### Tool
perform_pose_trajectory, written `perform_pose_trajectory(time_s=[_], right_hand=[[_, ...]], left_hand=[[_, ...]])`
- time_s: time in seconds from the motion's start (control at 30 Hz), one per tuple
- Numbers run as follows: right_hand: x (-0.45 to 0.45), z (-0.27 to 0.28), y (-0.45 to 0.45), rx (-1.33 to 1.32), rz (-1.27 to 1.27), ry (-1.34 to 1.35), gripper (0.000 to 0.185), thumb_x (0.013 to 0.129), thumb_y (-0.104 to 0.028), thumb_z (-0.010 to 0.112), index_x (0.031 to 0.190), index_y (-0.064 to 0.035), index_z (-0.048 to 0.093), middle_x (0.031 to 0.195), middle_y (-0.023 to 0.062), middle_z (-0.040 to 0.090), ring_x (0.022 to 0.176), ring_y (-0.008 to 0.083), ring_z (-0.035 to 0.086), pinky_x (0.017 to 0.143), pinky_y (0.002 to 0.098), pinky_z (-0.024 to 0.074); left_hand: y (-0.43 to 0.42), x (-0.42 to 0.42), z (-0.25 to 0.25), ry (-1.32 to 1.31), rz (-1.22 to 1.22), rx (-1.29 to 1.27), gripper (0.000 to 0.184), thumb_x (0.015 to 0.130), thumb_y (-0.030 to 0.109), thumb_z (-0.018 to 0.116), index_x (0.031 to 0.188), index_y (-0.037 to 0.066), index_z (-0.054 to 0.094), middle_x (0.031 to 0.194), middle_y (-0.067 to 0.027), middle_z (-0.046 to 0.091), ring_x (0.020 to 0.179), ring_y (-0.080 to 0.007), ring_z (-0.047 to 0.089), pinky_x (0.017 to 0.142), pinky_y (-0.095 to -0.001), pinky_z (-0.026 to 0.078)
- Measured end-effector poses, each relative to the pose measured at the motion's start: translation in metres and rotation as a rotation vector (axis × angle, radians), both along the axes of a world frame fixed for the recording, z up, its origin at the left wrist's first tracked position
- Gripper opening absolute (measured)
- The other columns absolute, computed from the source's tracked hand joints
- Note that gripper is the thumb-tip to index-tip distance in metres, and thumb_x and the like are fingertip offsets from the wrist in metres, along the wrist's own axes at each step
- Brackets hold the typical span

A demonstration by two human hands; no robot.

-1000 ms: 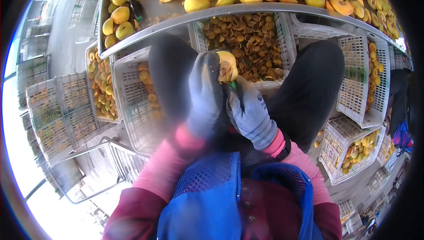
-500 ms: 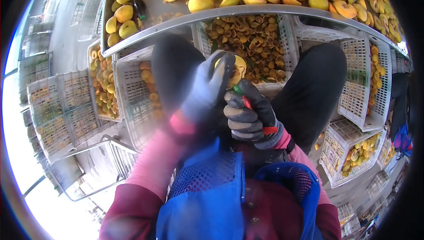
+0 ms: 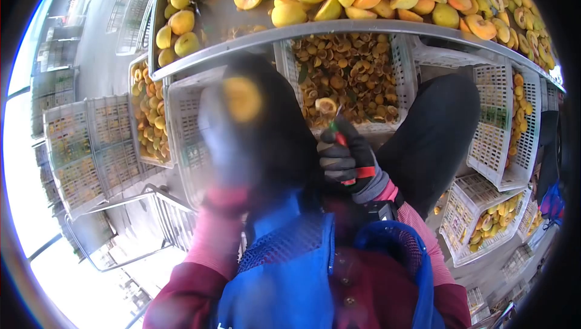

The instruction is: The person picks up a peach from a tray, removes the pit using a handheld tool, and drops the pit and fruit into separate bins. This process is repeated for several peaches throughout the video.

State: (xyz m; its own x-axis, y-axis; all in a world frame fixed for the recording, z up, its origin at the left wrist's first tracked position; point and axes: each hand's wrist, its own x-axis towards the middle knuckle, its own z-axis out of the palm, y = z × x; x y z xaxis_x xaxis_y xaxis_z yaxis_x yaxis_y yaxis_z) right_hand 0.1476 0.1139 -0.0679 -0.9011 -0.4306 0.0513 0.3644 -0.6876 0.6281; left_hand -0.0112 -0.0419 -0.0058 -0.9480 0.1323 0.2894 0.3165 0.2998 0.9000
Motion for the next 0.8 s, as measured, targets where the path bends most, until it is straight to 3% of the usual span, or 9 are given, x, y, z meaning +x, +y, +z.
perform_pose_trajectory(time_s=[0.03,0.1,0.2,0.27,0.33,0.5,0.63,0.77,0.8], right_hand=[[0.002,-0.007,-0.002,-0.01,0.02,-0.017,0.047,0.096,-0.049,0.039,0.092,-0.0054,0.055,0.06,-0.0028,0.036,0.045,0.0073,0.034,0.038,0.0238,0.0319],[0.003,-0.013,-0.003,-0.027,0.068,-0.044,0.046,0.096,-0.049,0.04,0.092,-0.0063,0.057,0.06,-0.0033,0.036,0.044,0.0072,0.033,0.039,0.0234,0.0314],[-0.01,-0.006,0.004,0.09,0.058,-0.069,0.045,0.095,-0.05,0.042,0.09,-0.0086,0.058,0.06,-0.0037,0.036,0.044,0.0072,0.033,0.038,0.0229,0.0297],[-0.016,-0.007,0.005,0.188,0.073,-0.128,0.044,0.094,-0.051,0.043,0.089,-0.0098,0.058,0.059,-0.0042,0.036,0.044,0.0071,0.032,0.037,0.0227,0.0291],[-0.021,-0.004,0.009,0.32,0.131,-0.221,0.043,0.093,-0.053,0.045,0.086,-0.0119,0.058,0.059,-0.0049,0.037,0.043,0.0071,0.032,0.037,0.0224,0.0291],[-0.017,0.003,0.02,0.696,0.087,-0.449,0.04,0.09,-0.054,0.05,0.086,-0.0141,0.057,0.058,-0.0046,0.043,0.043,0.007,0.037,0.037,0.0224,0.0308],[-0.022,0.017,0.031,1.353,-0.1,-0.605,0.038,0.091,-0.048,0.052,0.089,-0.0102,0.056,0.058,-0.0017,0.048,0.045,0.0087,0.045,0.037,0.0221,0.0344],[-0.036,0.067,0.04,1.339,-0.318,-0.432,0.029,0.096,-0.03,0.049,0.104,-0.0022,0.054,0.067,0.004,0.056,0.045,0.0114,0.049,0.036,0.0224,0.0379],[-0.034,0.074,0.034,1.466,-0.338,-0.352,0.03,0.097,-0.013,0.043,0.123,0.0018,0.046,0.089,0.0105,0.061,0.062,0.0125,0.058,0.049,0.0229,0.0479]], left_hand=[[-0.009,-0.019,0.026,-0.296,0.093,0.324,0.031,0.089,0.027,0.058,0.104,0.0,0.061,0.105,-0.0158,0.06,0.093,-0.0266,0.059,0.081,-0.0378,0.047],[-0.037,-0.055,0.049,0.132,0.146,-0.772,0.033,0.085,0.03,0.063,0.106,0.004,0.063,0.112,-0.016,0.058,0.095,-0.0272,0.058,0.082,-0.0374,0.047],[-0.034,-0.089,0.053,0.285,0.007,-1.038,0.032,0.085,0.032,0.063,0.106,0.008,0.064,0.11,-0.015,0.058,0.09,-0.0271,0.06,0.08,-0.0355,0.047],[0.026,-0.092,0.068,0.034,-0.048,-0.58,0.034,0.083,0.038,0.063,0.1,0.008,0.065,0.102,-0.0126,0.061,0.088,-0.0293,0.061,0.076,-0.0396,0.046],[0.071,-0.121,0.065,-0.017,-0.07,-0.754,0.039,0.085,0.029,0.064,0.113,0.002,0.061,0.102,-0.0159,0.065,0.092,-0.0222,0.063,0.082,-0.0303,0.047],[0.116,-0.203,-0.03,0.238,-0.12,-0.925,0.05,0.073,0.033,0.073,0.11,0.003,0.057,0.094,-0.0178,0.065,0.087,-0.0296,0.063,0.079,-0.0369,0.048],[0.124,-0.128,0.041,0.305,-0.314,-0.698,0.04,0.071,0.022,0.07,0.105,0.005,0.057,0.093,-0.0126,0.061,0.091,-0.0303,0.06,0.08,-0.04,0.047],[0.098,-0.061,0.06,-0.22,-0.518,-0.161,0.034,0.073,0.009,0.065,0.105,-0.002,0.06,0.096,-0.0118,0.064,0.087,-0.0175,0.061,0.079,-0.0293,0.048],[0.097,-0.047,0.059,-0.394,-0.48,-0.094,0.033,0.074,0.007,0.062,0.106,-0.003,0.059,0.095,-0.0112,0.064,0.087,-0.0159,0.061,0.078,-0.0283,0.048]])
